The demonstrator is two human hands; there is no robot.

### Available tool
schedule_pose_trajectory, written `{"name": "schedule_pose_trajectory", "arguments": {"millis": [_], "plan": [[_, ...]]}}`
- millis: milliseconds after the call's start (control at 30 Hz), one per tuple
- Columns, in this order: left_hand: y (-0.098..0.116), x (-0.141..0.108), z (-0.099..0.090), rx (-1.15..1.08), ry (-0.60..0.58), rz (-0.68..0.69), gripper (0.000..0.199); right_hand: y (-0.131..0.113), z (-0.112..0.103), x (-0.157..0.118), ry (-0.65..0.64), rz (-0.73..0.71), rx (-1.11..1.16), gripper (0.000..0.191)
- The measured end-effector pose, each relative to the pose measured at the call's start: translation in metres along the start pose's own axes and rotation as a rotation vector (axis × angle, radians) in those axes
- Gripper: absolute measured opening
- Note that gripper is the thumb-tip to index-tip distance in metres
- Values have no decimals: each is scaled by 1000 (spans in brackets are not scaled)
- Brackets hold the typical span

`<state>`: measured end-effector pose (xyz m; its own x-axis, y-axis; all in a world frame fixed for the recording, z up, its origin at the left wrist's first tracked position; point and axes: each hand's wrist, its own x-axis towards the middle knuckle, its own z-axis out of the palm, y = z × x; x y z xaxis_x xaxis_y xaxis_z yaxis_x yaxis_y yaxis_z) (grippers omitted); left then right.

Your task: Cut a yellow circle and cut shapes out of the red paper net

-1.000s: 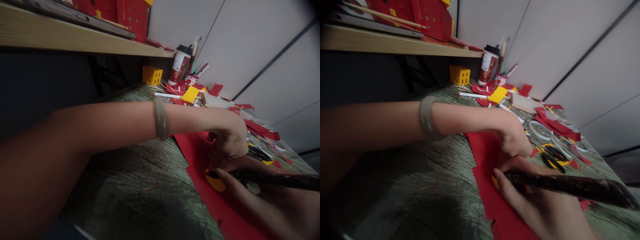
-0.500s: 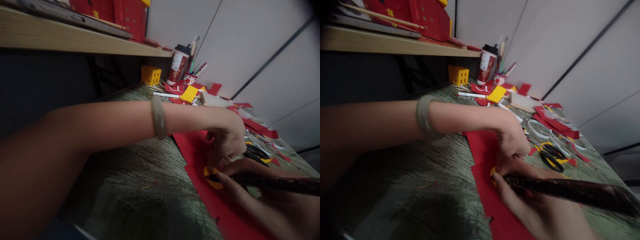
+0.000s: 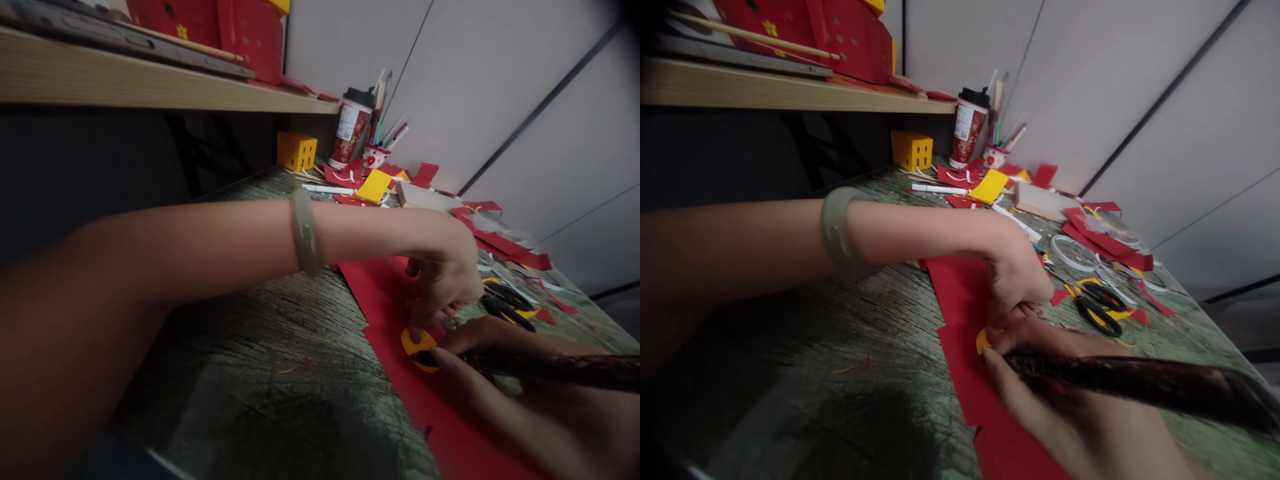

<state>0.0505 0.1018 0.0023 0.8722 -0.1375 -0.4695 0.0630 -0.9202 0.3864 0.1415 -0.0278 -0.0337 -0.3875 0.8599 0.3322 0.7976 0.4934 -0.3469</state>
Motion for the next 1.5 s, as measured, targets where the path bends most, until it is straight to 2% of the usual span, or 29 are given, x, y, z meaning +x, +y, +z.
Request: {"name": "schedule_pose_trajectory", "arguments": {"millis": [67, 333, 567, 867, 1100, 1200, 1267, 1333, 1400, 1500], "plan": [[0, 0, 0, -9, -5, -5, 17, 0, -1, -2, 21, -2, 5, 6], [1, 0, 2, 45, 9, -20, 16, -2, 1, 4, -26, -17, 90, 11], [1, 1, 2, 5, -28, -8, 19, 2, -2, -4, -21, 11, 111, 9], [-3, 3, 3, -40, -34, 35, 20, 2, -3, -3, 4, -58, 129, 8], [-3, 3, 1, -59, -56, 37, 22, 4, -8, -9, -50, 23, 148, 12], [-2, 4, 0, -87, -47, -6, 23, 3, -8, -10, -36, 6, 153, 11], [-1, 4, 0, -100, 7, -46, 22, 2, -8, -8, -26, 4, 161, 9], [-1, 3, 0, -111, 38, -68, 20, 1, -10, -7, 31, 15, 167, 10], [0, 3, 1, -111, 11, -58, 16, 2, -13, -6, 126, 25, 152, 11], [-1, 2, 1, -82, -23, -24, 13, 7, -20, -8, 128, -4, 62, 10]]}}
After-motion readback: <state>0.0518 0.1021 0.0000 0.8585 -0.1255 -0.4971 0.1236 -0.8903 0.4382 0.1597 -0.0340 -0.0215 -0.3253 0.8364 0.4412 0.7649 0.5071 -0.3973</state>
